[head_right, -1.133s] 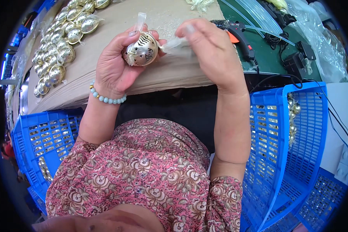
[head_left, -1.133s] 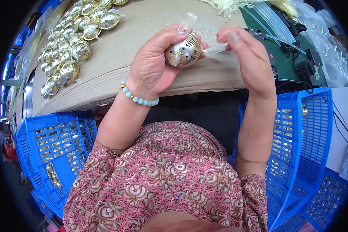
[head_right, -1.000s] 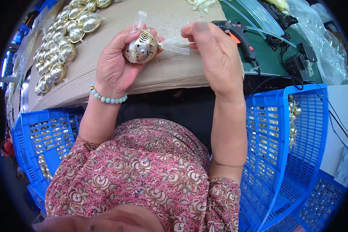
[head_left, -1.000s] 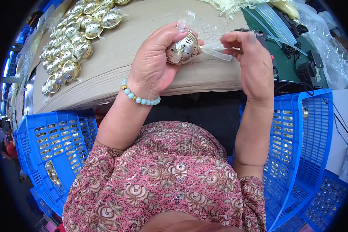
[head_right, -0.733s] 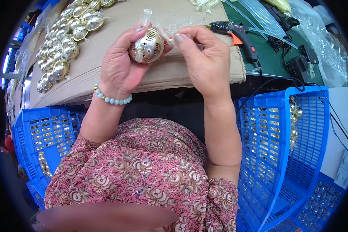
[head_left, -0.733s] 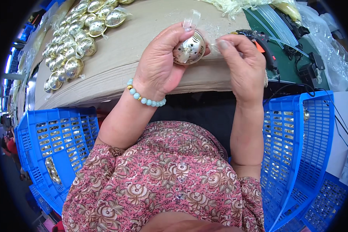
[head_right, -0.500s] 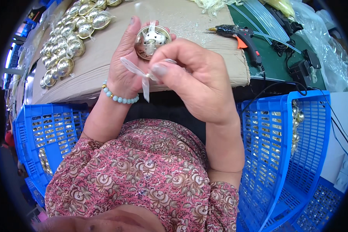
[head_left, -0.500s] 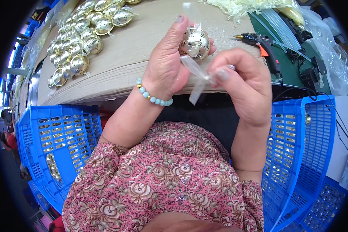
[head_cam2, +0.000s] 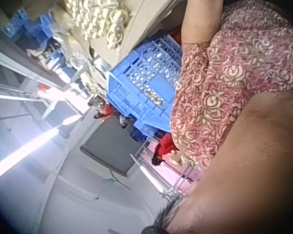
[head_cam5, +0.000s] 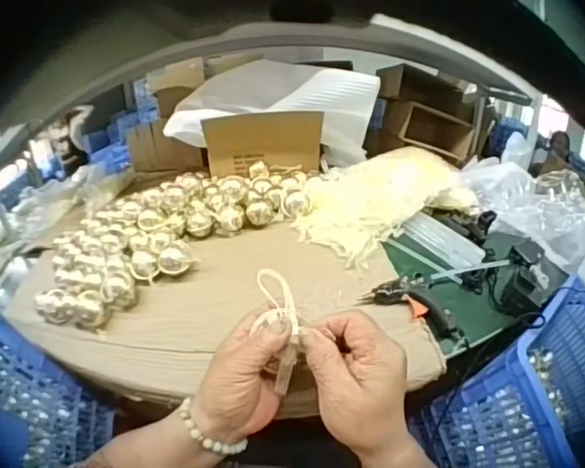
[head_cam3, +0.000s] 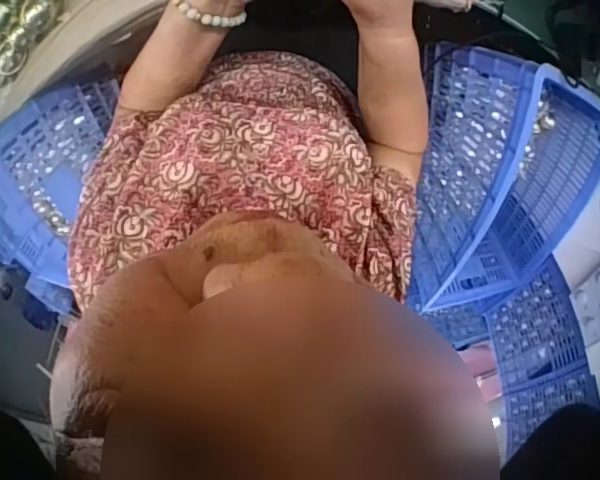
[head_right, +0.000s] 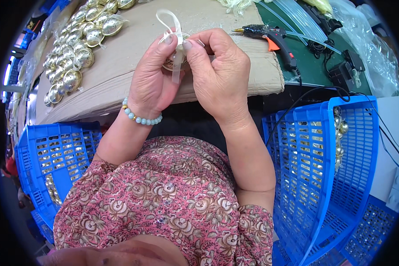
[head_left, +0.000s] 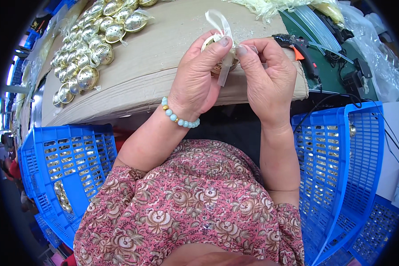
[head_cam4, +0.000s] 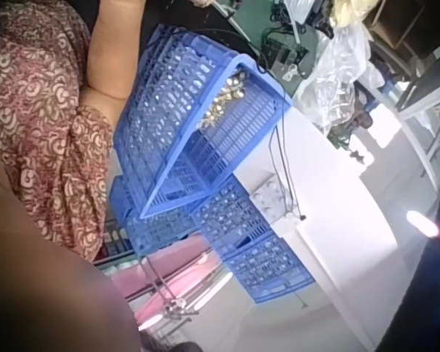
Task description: Decorating gold-colored spheres by applying hot glue and attaching white ribbons to create holiday ornaments.
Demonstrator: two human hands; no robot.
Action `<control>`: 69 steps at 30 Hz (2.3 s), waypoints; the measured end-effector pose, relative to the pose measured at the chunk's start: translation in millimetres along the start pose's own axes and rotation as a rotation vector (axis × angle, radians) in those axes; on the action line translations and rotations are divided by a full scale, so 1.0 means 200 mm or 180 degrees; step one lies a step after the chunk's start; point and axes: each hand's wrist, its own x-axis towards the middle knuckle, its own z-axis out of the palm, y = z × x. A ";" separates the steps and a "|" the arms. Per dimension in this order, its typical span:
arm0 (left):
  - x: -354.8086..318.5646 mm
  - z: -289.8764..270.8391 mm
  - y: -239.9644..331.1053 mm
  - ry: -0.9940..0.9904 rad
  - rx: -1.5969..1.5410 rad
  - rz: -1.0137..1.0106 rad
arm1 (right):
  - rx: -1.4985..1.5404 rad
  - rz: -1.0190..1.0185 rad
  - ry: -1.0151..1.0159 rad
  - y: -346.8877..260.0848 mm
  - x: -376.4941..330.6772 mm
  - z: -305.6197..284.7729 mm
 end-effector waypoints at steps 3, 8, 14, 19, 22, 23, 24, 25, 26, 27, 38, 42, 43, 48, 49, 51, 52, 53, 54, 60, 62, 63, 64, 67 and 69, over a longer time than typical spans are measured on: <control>0.00 -0.02 -0.02 0.0018 -0.0059 0.0065 | 0.0180 0.0207 0.0012 0.01 -0.01 0.01; 0.01 -0.02 -0.04 0.0392 -0.0148 0.0075 | 0.0309 0.0277 0.0180 0.05 -0.03 0.03; 0.03 -0.04 -0.06 0.0415 0.0097 0.0171 | 0.0405 0.0265 0.0427 0.09 -0.04 0.05; 0.07 -0.04 -0.07 0.0427 0.0213 0.0115 | 0.0569 0.0321 0.0593 0.10 -0.04 0.06; 0.08 -0.06 -0.08 0.0463 0.0219 0.0120 | 0.0445 0.0409 0.0567 0.12 -0.02 0.06; 0.09 -0.06 -0.08 0.0508 0.0215 0.0127 | 0.0552 0.0507 0.0533 0.13 -0.02 0.06; 0.09 -0.06 -0.08 0.0505 0.0217 0.0125 | 0.0660 0.0605 0.0497 0.14 -0.01 0.05; 0.09 -0.06 -0.08 0.0499 0.0196 0.0078 | 0.0661 0.0604 0.0499 0.14 0.00 0.04; 0.09 -0.05 -0.08 0.0496 0.0174 0.0032 | 0.0769 0.0770 0.0369 0.14 0.01 0.03; 0.08 -0.04 -0.08 0.0498 0.0173 0.0031 | 0.0877 0.0936 0.0238 0.14 0.01 0.01; 0.03 0.02 -0.08 0.0400 0.0504 0.0527 | 0.1340 0.0898 0.0092 0.07 -0.06 0.00; 0.02 0.03 -0.08 0.0350 0.0444 0.0629 | 0.1670 0.1081 0.0221 0.04 -0.06 0.03; 0.02 0.03 -0.09 0.0289 0.0516 0.0664 | 0.1668 0.1081 0.0220 0.04 -0.06 0.02; -0.01 0.04 -0.11 0.0250 0.0574 0.0806 | 0.1549 0.1088 0.0086 0.06 -0.07 0.01; 0.00 0.03 -0.11 0.0302 0.0577 0.0723 | 0.1549 0.1087 0.0081 0.06 -0.06 0.01; 0.01 0.02 -0.10 0.0342 0.0575 0.0640 | 0.1762 0.1203 -0.0060 0.07 -0.06 0.00; 0.01 0.02 -0.09 0.0327 0.0398 0.0545 | 0.1757 0.1196 -0.0062 0.07 -0.05 -0.02; 0.02 0.02 -0.08 0.0317 0.0222 0.0460 | 0.2042 0.1175 -0.0130 0.07 -0.04 -0.05; 0.03 0.01 -0.07 0.0315 0.0219 0.0473 | 0.2326 0.1152 -0.0199 0.07 -0.03 -0.06; -0.03 0.13 -0.04 -0.0590 -0.0464 -0.0259 | -0.0255 -0.0308 0.0230 0.05 -0.09 -0.05; -0.03 0.13 0.00 -0.0513 0.0242 -0.0069 | -0.0086 -0.0324 0.0802 0.02 -0.09 -0.14; -0.03 0.11 0.04 -0.0394 0.0946 0.0127 | -0.0632 -0.0603 0.1050 0.01 -0.07 -0.23; 0.03 0.05 0.10 -0.0500 0.1634 0.0637 | -0.1199 -0.0828 0.1320 -0.04 -0.08 -0.35; 0.20 -0.08 0.45 0.0538 0.3899 0.1581 | -0.1661 -0.0605 0.2240 -0.13 -0.15 -0.80; 0.31 -0.36 0.74 0.1216 0.4672 0.0895 | -0.3401 0.0038 0.2885 -0.21 -0.22 -1.03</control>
